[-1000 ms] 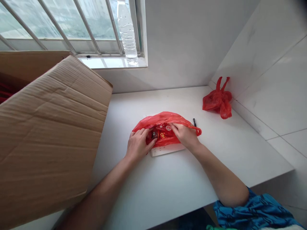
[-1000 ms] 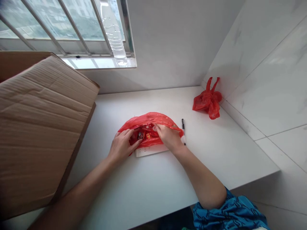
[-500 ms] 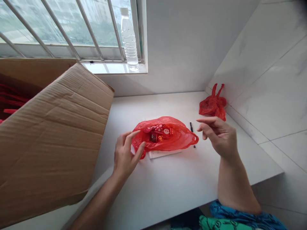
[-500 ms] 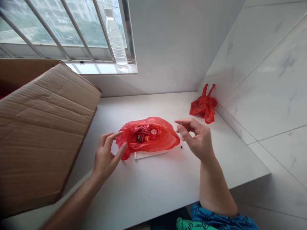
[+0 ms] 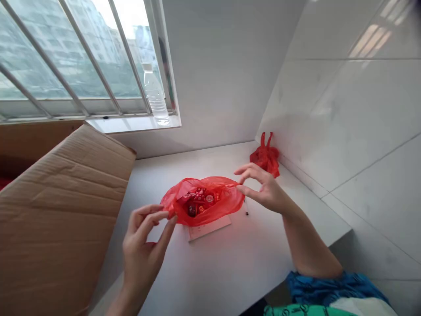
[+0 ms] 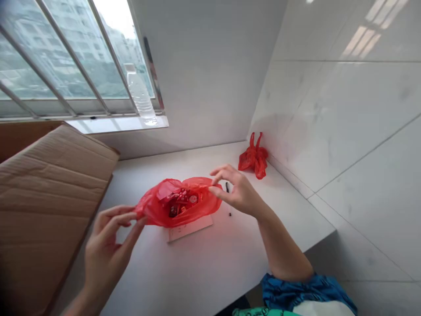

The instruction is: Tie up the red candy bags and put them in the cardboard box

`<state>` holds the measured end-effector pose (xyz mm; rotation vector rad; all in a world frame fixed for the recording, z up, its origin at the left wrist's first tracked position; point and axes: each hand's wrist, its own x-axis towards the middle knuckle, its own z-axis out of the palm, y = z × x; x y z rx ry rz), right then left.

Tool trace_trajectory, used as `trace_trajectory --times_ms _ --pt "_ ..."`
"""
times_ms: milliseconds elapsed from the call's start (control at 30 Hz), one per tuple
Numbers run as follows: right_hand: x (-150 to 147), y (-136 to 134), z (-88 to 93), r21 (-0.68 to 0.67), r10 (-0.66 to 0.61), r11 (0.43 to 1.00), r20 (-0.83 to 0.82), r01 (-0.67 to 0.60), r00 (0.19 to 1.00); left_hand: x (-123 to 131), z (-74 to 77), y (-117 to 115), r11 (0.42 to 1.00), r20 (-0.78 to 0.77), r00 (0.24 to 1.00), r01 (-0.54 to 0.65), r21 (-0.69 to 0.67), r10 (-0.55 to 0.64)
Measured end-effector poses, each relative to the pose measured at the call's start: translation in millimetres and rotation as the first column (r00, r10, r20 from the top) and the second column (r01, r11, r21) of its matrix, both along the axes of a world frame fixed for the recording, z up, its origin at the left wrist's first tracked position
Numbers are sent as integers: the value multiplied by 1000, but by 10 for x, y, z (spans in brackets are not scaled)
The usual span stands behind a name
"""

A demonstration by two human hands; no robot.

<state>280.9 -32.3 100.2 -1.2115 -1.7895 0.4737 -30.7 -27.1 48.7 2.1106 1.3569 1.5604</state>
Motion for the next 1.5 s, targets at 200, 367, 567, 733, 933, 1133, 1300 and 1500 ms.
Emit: trace_trajectory --times_ms 200,367,567,733,933,1133,1300,1500 --pt "-446 635 202 2 119 984 -747 -177 654 505 560 491 993 499 861 56 103 -100" --pt "-611 906 171 105 128 991 -929 -85 347 581 564 787 983 557 812 177 45 -172" --pt "-642 879 74 120 155 987 -872 -104 464 525 468 812 944 498 838 313 -106 -222" --pt "-819 873 18 87 156 985 -833 -152 531 539 376 807 801 674 672 564 -198 -306" --pt "-1064 828 -57 -24 128 973 -769 -228 627 581 287 693 466 714 520 832 -300 -469" --pt "-1185 804 -107 -113 80 928 -871 -356 485 668 292 693 540 761 567 767 -348 -315" --pt "-1128 799 -105 -112 136 918 -812 -380 568 659 307 704 617 722 621 706 -347 -305" --pt "-1007 804 -92 -76 206 923 -731 -378 650 698 286 654 694 712 629 663 -280 -313"
